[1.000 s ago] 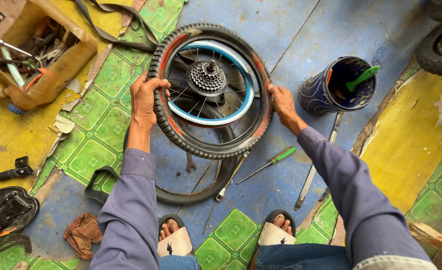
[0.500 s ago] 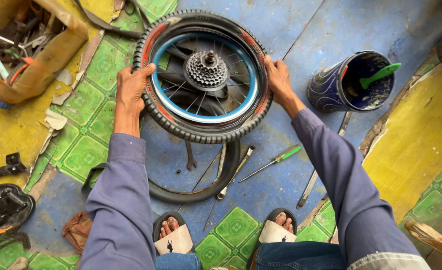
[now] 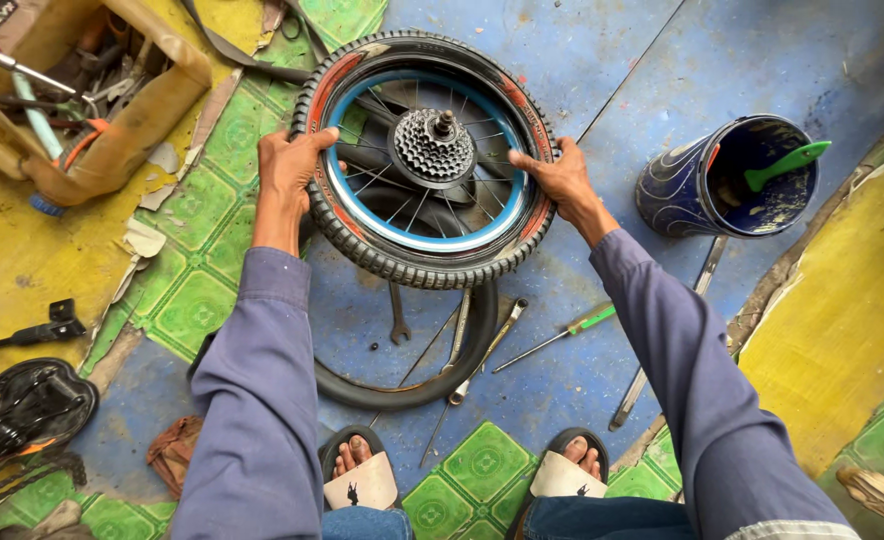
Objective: The person sits on the floor and mounts a bicycle tire onto a wheel rim. They use a green plastic tool to pry the tire bead over the rim edge, then switch to metal tire levers to work the tire fully onto the rim.
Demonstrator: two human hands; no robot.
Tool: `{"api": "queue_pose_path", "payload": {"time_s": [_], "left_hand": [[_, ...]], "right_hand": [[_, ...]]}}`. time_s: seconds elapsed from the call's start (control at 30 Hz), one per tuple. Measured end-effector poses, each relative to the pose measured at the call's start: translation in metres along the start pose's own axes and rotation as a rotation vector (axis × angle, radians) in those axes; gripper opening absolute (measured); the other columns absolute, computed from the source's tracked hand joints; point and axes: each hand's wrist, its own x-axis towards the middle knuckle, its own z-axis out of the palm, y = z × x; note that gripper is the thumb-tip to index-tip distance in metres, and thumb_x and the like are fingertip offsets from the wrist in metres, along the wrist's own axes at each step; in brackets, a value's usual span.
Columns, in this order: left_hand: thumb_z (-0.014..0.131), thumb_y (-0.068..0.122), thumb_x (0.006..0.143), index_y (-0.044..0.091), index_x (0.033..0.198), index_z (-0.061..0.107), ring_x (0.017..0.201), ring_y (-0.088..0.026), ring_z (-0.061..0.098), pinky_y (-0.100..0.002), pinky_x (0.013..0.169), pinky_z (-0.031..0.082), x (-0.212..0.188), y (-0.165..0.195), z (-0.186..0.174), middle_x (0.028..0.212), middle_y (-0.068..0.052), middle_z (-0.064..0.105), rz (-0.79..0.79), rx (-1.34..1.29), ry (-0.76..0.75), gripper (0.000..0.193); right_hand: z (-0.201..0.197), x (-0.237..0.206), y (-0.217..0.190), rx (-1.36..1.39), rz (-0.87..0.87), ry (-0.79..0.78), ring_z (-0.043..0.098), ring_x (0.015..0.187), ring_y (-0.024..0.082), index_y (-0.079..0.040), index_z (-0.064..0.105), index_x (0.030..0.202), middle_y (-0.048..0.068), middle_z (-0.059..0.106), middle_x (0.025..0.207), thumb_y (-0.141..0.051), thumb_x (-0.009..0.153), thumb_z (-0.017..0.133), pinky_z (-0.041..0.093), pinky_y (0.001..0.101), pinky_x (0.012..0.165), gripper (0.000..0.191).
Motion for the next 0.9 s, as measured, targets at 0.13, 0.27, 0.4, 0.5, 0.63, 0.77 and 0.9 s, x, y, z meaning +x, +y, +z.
{"api": "queue_pose_path", "payload": {"time_s": [0.13, 0.27, 0.4, 0.5, 0.63, 0.77, 0.9], "left_hand": [[0.08, 0.001, 0.077, -0.01, 0.092, 0.066, 0.055, -0.026, 0.072, -0.039, 0.045, 0.058, -0.009, -0.006, -0.001, 0.074, -0.018, 0.07, -0.035, 0.052, 0.026, 0.024], [0.079, 0.002, 0.079, -0.007, 0.096, 0.068, 0.062, -0.025, 0.073, -0.037, 0.052, 0.06, -0.039, -0.031, -0.006, 0.078, -0.016, 0.072, 0.012, -0.058, -0.044, 0.022], [0.078, 0.006, 0.083, -0.003, 0.102, 0.066, 0.07, -0.024, 0.075, -0.037, 0.061, 0.063, -0.077, -0.072, -0.002, 0.085, -0.012, 0.073, 0.014, -0.132, -0.156, 0.024], [0.079, 0.009, 0.085, -0.002, 0.106, 0.067, 0.074, -0.022, 0.075, -0.036, 0.065, 0.064, -0.102, -0.098, 0.004, 0.09, -0.01, 0.074, 0.068, -0.172, -0.168, 0.027], [0.091, 0.014, 0.08, 0.0, 0.109, 0.066, 0.071, -0.017, 0.068, -0.033, 0.065, 0.058, -0.113, -0.111, 0.007, 0.087, -0.009, 0.073, 0.325, 0.196, -0.095, 0.041], [0.087, 0.017, 0.082, 0.001, 0.109, 0.07, 0.068, -0.014, 0.065, -0.031, 0.062, 0.056, -0.108, -0.108, 0.008, 0.087, -0.006, 0.071, 0.191, -0.057, -0.122, 0.035], [0.087, 0.017, 0.084, 0.003, 0.107, 0.071, 0.068, -0.013, 0.065, -0.03, 0.062, 0.055, -0.106, -0.105, 0.008, 0.088, -0.004, 0.072, 0.251, 0.0, -0.108, 0.031]], "right_hand": [[-0.002, -0.008, 0.011, -0.018, -0.085, 0.058, 0.072, 0.073, 0.021, 0.002, 0.048, 0.13, 0.017, 0.073, 0.1, -0.02, 0.073, 0.088, 0.062, 0.0348, 0.06, 0.073], [-0.022, -0.028, 0.043, -0.243, -0.497, 0.177, 0.072, 0.089, 0.021, 0.0, 0.051, 0.128, 0.015, 0.072, 0.106, -0.019, 0.084, 0.094, 0.06, 0.034, 0.077, 0.064], [-0.053, -0.053, 0.068, -0.255, -0.601, 0.221, 0.071, 0.092, 0.02, -0.001, 0.048, 0.134, 0.014, 0.071, 0.107, -0.016, 0.09, 0.088, 0.059, 0.0332, 0.082, 0.061], [-0.069, -0.073, 0.076, -0.253, -0.624, 0.202, 0.072, 0.093, 0.019, -0.003, 0.046, 0.136, 0.013, 0.074, 0.108, -0.016, 0.094, 0.086, 0.059, 0.0331, 0.083, 0.059], [-0.074, -0.087, 0.074, -0.291, -0.712, 0.199, 0.074, 0.098, 0.02, -0.004, 0.045, 0.137, 0.015, 0.075, 0.111, -0.015, 0.098, 0.085, 0.06, 0.0346, 0.085, 0.057], [-0.071, -0.089, 0.068, -0.335, -0.661, 0.215, 0.074, 0.088, 0.021, -0.003, 0.044, 0.135, 0.014, 0.075, 0.1, -0.017, 0.094, 0.086, 0.059, 0.0351, 0.077, 0.06], [-0.071, -0.087, 0.065, -0.342, -0.744, 0.197, 0.076, 0.09, 0.022, -0.003, 0.043, 0.134, 0.015, 0.075, 0.103, -0.019, 0.099, 0.083, 0.06, 0.0353, 0.08, 0.056]]}}
